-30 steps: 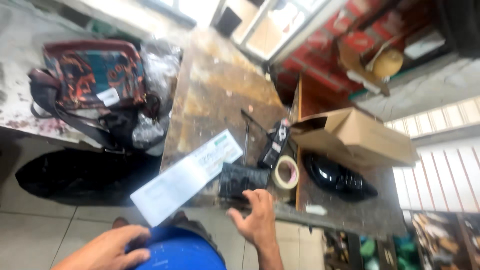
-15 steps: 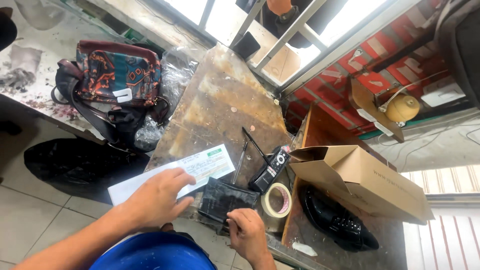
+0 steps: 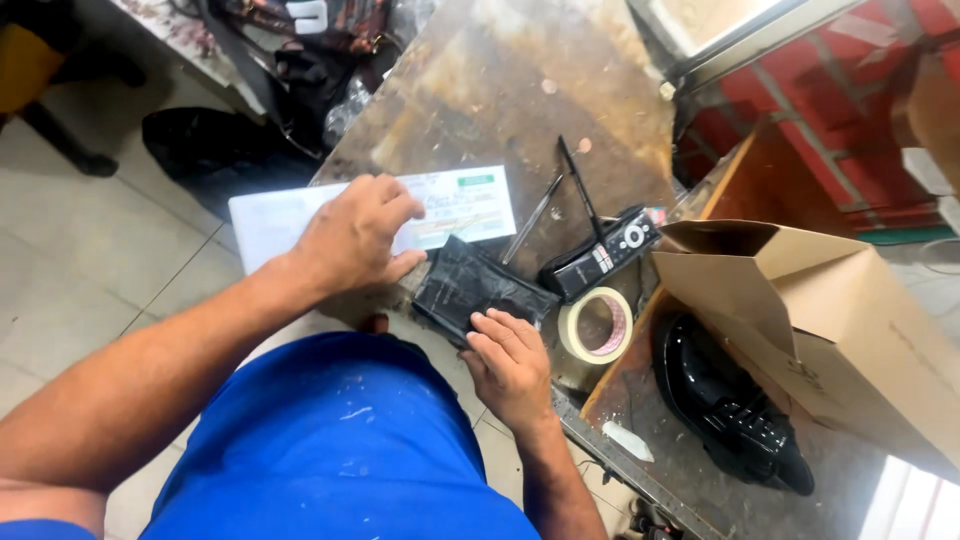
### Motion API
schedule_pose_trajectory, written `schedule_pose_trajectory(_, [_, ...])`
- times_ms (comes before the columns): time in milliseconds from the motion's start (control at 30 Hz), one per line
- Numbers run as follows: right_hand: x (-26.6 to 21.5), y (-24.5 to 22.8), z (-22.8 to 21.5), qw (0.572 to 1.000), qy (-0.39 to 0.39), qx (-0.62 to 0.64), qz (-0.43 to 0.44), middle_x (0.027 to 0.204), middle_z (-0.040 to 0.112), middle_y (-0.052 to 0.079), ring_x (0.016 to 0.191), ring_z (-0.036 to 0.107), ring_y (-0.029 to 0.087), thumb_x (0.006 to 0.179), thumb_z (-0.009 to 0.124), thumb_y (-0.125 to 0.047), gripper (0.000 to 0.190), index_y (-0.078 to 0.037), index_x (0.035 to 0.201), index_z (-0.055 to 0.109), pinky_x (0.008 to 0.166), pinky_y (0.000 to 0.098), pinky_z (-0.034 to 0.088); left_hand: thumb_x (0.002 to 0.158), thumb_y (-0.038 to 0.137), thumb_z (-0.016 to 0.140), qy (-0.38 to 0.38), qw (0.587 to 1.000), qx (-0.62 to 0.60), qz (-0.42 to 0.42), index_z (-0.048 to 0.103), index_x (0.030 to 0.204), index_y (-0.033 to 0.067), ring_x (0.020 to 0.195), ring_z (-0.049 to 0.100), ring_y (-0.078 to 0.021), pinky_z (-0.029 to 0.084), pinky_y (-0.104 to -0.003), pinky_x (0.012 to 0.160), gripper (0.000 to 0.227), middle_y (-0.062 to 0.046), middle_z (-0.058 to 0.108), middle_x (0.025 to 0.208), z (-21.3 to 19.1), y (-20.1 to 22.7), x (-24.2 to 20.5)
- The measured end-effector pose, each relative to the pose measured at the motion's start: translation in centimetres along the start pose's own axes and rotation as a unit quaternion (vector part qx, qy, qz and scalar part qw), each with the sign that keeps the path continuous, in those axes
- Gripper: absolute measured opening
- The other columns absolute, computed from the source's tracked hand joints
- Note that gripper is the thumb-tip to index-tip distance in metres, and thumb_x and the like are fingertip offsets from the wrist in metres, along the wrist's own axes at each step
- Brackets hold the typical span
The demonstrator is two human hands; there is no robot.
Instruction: The person takes a black shoe from a box and places it on the counter. They then pick up a pen and write on a receipt book, tear off the top sheet, and hand it to a customer through a window. Finally, they place the receipt book back on the counter.
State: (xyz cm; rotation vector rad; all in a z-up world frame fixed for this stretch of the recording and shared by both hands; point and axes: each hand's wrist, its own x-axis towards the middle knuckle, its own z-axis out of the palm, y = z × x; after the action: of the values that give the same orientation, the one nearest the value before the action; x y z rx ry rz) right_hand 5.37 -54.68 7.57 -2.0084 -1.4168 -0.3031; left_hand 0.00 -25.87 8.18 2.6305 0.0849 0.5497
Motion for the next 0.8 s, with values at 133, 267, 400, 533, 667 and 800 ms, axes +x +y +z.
schedule_pose_trajectory(133, [-0.6,0.3,-0.7,0.997,0.023,0.079,0.013,0.087,0.079,0.003,0.08,0.077,0.026,0.086,0.081,-0.014,0.003,-0.015,0.087,0.079,0.07,0.0361,0.06,0.061,0.043,0.091,-0.006,0.999,0.035,-0.019,0.07,0.109,0.0151,0.087,0.064,-0.0323,0.057,-0.046,0.066,0.059,-0.008,0.061,0.102,0.2,1.0,0.8])
schedule_pose_trajectory(267, [-0.2,1.1,-1.9,0.991,0.061,0.107,0.054,0.083,0.076,0.006,0.076,0.074,0.022,0.088,0.076,-0.009,0.004,-0.012,0.089,0.078,0.068,0.0335,0.061,0.056,0.044,0.094,-0.023,0.995,0.086,-0.041,0.072,0.104,0.0165,0.085,0.063,-0.0283,0.058,-0.041,0.063,0.06,-0.006,0.061,0.102,1.0,1.1,1.6])
schedule_pose_trajectory(400, [3.3,1.9,-2.9,0.994,-0.007,-0.089,0.06,0.137,0.06,0.021,0.127,0.058,0.038,0.103,0.065,-0.036,0.035,-0.011,0.125,0.058,0.104,0.0526,0.047,0.052,0.045,0.096,-0.02,0.994,0.089,-0.052,0.071,0.104,0.0191,0.088,0.062,-0.0282,0.058,-0.042,0.065,0.063,-0.004,0.06,0.104,1.8,0.7,1.4])
schedule_pose_trajectory(533, [4.2,3.1,-1.5,0.992,-0.03,-0.109,0.059,0.114,0.071,0.009,0.123,0.062,0.035,0.094,0.076,-0.029,0.03,-0.011,0.116,0.067,0.114,0.0718,0.02,0.053,0.045,0.095,-0.015,0.995,0.082,-0.062,0.069,0.106,0.0211,0.092,0.062,-0.0284,0.059,-0.043,0.068,0.064,-0.002,0.06,0.106,1.8,0.7,1.3])
schedule_pose_trajectory(667, [3.6,4.3,-0.7,0.997,0.015,-0.058,0.047,0.094,0.072,0.001,0.097,0.072,0.025,0.082,0.083,-0.01,0.025,-0.014,0.104,0.072,0.115,0.0661,0.029,0.059,0.036,0.095,-0.03,0.996,0.033,-0.08,0.071,0.108,0.0178,0.095,0.063,-0.0319,0.059,-0.044,0.074,0.058,-0.006,0.062,0.106,0.6,1.2,1.5])
schedule_pose_trajectory(800, [3.0,4.9,-3.3,0.997,0.031,0.014,0.073,0.093,0.074,0.006,0.088,0.073,0.031,0.081,0.083,-0.002,0.027,-0.011,0.105,0.074,0.107,0.0532,0.048,0.061,0.033,0.096,-0.031,0.995,0.005,-0.097,0.073,0.108,0.0177,0.094,0.064,-0.0304,0.058,-0.043,0.077,0.055,-0.006,0.064,0.103,0.7,1.0,1.3])
